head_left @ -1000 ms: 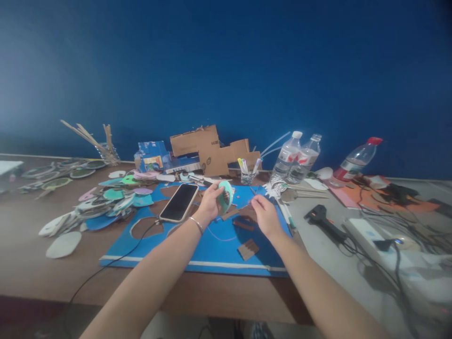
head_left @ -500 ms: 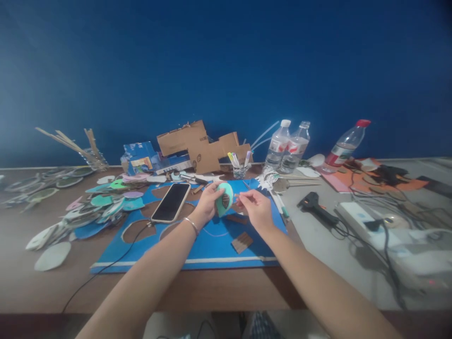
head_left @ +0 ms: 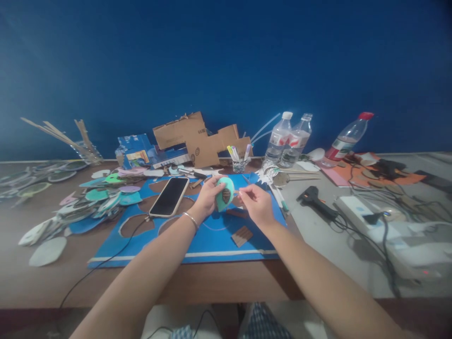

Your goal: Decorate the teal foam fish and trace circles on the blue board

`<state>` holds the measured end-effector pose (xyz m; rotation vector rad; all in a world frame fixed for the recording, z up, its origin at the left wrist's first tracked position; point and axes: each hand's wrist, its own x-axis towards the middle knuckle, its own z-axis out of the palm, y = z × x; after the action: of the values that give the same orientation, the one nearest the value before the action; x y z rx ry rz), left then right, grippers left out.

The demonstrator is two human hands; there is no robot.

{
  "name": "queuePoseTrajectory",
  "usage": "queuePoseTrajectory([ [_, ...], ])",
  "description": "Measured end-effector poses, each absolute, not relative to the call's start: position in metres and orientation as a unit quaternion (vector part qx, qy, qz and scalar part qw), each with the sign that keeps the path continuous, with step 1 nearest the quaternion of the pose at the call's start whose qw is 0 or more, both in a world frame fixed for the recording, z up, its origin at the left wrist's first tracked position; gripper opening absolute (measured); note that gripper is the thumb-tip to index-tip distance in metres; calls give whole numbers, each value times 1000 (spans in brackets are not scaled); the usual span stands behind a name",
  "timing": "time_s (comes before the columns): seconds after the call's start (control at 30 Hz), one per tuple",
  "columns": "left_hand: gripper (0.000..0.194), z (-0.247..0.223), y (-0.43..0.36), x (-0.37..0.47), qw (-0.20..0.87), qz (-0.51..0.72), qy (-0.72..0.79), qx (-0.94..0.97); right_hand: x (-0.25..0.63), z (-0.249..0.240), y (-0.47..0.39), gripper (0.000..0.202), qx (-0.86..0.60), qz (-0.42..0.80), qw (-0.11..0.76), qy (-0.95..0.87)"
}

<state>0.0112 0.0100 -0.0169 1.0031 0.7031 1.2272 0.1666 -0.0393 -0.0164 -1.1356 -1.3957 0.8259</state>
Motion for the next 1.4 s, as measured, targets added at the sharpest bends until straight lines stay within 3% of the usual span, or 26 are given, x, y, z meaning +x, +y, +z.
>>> queuePoseTrajectory([
  [0.5, 36, -17, 9, 11, 622, 547, 314, 464, 167, -20, -37, 18, -496, 225, 547, -636],
  [1.2, 30, -22, 7, 14, 531, 566, 364, 515, 165, -25, -34, 23, -492, 265, 553, -618],
  [1.4, 31, -22, 7, 14, 547, 560, 359, 508, 165, -26, -34, 22, -495, 246, 554, -622],
])
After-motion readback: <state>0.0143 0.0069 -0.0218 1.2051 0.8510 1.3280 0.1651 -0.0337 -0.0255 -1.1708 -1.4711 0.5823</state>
